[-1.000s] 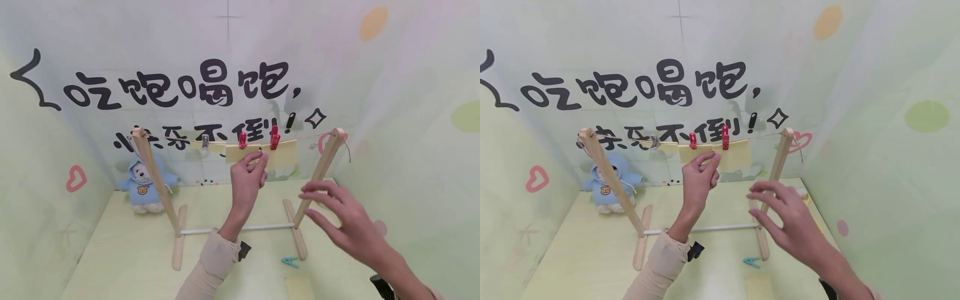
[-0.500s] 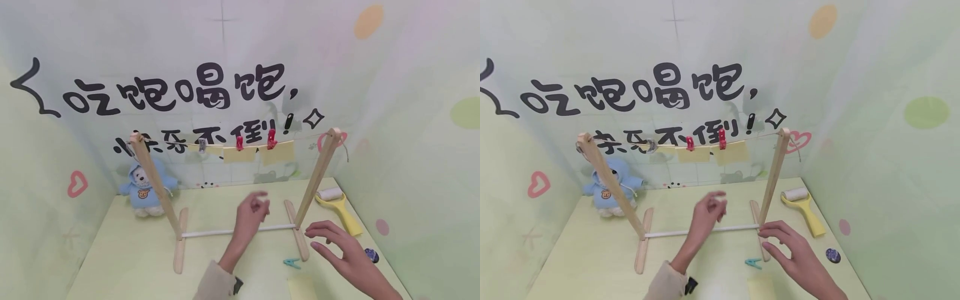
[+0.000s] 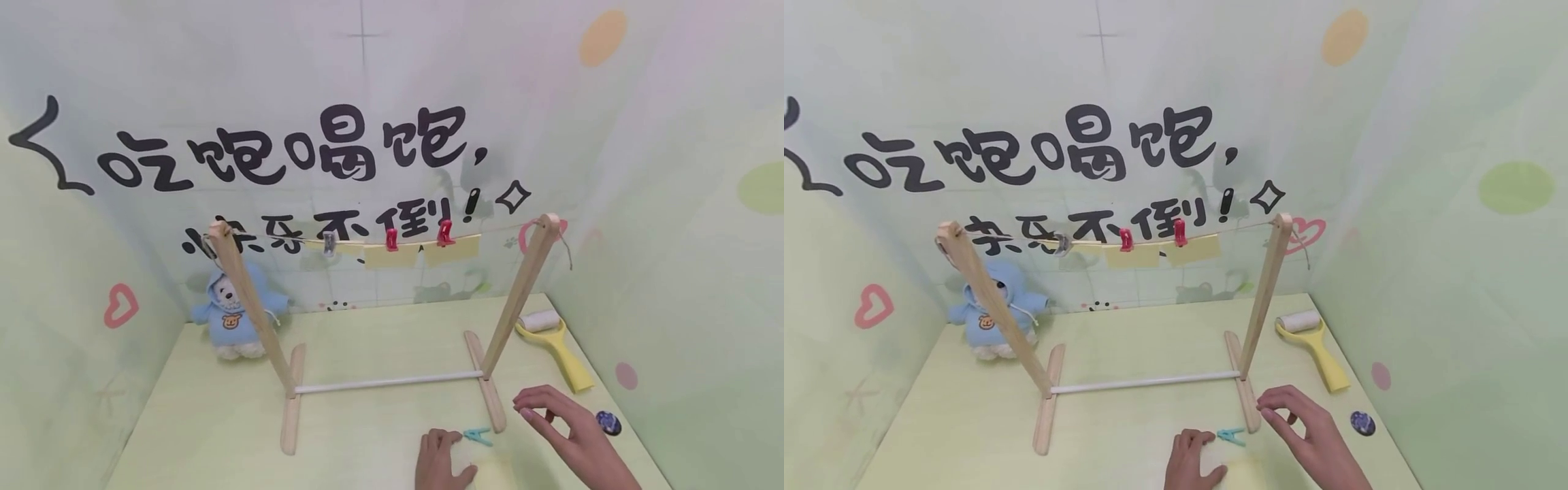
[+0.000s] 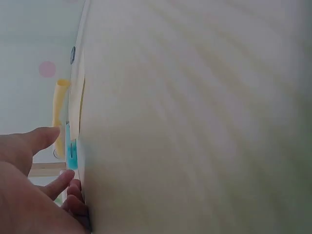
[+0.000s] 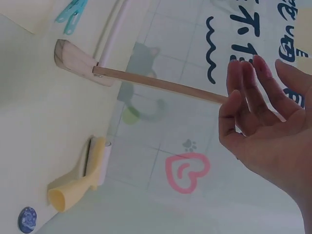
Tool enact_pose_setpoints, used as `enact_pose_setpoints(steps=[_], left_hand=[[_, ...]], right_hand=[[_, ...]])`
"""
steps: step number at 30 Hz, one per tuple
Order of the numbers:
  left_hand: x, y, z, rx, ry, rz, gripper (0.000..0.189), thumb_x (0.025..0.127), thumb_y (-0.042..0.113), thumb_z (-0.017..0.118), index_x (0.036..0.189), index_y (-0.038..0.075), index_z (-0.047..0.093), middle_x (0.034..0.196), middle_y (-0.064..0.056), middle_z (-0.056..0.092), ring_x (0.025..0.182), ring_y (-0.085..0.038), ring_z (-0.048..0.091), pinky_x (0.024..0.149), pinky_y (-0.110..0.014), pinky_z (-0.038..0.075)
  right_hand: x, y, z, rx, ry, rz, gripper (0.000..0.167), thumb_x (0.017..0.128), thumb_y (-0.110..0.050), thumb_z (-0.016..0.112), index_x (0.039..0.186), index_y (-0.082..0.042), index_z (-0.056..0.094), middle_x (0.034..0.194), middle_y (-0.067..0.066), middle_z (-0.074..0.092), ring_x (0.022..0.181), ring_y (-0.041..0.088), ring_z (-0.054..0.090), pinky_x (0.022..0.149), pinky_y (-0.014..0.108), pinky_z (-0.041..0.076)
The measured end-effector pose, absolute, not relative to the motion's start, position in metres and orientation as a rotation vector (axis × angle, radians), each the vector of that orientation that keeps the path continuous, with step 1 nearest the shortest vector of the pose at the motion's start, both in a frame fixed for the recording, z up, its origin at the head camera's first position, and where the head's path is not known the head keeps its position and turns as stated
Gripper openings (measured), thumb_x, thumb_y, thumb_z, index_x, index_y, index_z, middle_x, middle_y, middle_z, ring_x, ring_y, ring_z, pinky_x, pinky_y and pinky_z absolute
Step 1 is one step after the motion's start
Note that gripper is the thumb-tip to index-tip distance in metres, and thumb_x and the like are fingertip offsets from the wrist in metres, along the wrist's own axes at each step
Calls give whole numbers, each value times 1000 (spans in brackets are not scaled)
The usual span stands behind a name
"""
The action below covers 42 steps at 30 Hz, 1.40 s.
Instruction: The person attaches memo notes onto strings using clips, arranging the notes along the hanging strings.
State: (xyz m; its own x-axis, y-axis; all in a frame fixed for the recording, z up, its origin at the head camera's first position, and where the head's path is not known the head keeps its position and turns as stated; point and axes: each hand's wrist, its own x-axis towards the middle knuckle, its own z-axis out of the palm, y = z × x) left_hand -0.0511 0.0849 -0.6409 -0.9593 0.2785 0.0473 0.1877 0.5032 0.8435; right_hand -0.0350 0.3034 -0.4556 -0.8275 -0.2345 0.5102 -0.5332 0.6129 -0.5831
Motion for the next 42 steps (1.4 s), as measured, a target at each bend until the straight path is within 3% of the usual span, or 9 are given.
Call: enact_pose_setpoints(steps=[6, 13, 21, 31, 36, 42], left_hand=[[-46, 89, -647, 464, 2821, 1366, 53, 81, 40, 94, 122, 14, 72, 109, 5, 45, 94, -4, 33, 79, -26, 39], [-44, 98, -648, 456, 2969, 1140, 67, 75, 50, 98, 127, 21, 68, 111, 6, 43, 94, -7, 32, 78, -26, 35], [-43, 103, -648, 437, 3093, 986, 74, 70, 50, 100, 128, 22, 64, 111, 5, 42, 94, -10, 34, 77, -27, 38], [-41, 102, -650, 494, 3076, 1053, 45, 72, 44, 99, 105, 31, 71, 109, 9, 36, 94, -6, 31, 76, -25, 37], [-41, 101, -649, 498, 3053, 1092, 30, 72, 40, 98, 91, 32, 76, 107, 13, 32, 95, -5, 29, 78, -26, 37], [-43, 98, -649, 495, 2981, 1152, 24, 71, 37, 97, 83, 28, 78, 106, 14, 33, 95, -5, 29, 77, -25, 36]], right_hand=[[-51, 309, -486, 607, -2501, 1033, 42, 91, 11, 79, 110, -27, 74, 110, -9, 73, 99, -2, 64, 70, 19, 49], [-70, 312, -540, 472, -2529, 1079, 29, 91, 10, 79, 110, -11, 75, 104, 3, 75, 93, 0, 67, 63, 24, 48], [-75, 307, -585, 412, -2628, 1057, 33, 87, 1, 87, 119, -1, 75, 115, 9, 66, 85, 2, 60, 64, 26, 49], [-77, 310, -618, 649, -2603, 839, 51, 69, -5, 100, 114, -4, 76, 119, 13, 56, 88, 6, 58, 71, 24, 53], [-75, 314, -617, 695, -2623, 859, 46, 73, -8, 98, 112, -9, 74, 122, 15, 55, 91, 10, 59, 74, 25, 53], [-70, 316, -614, 593, -2821, 931, 44, 76, -11, 96, 112, -19, 72, 132, 13, 52, 104, 6, 54, 85, 26, 53]])
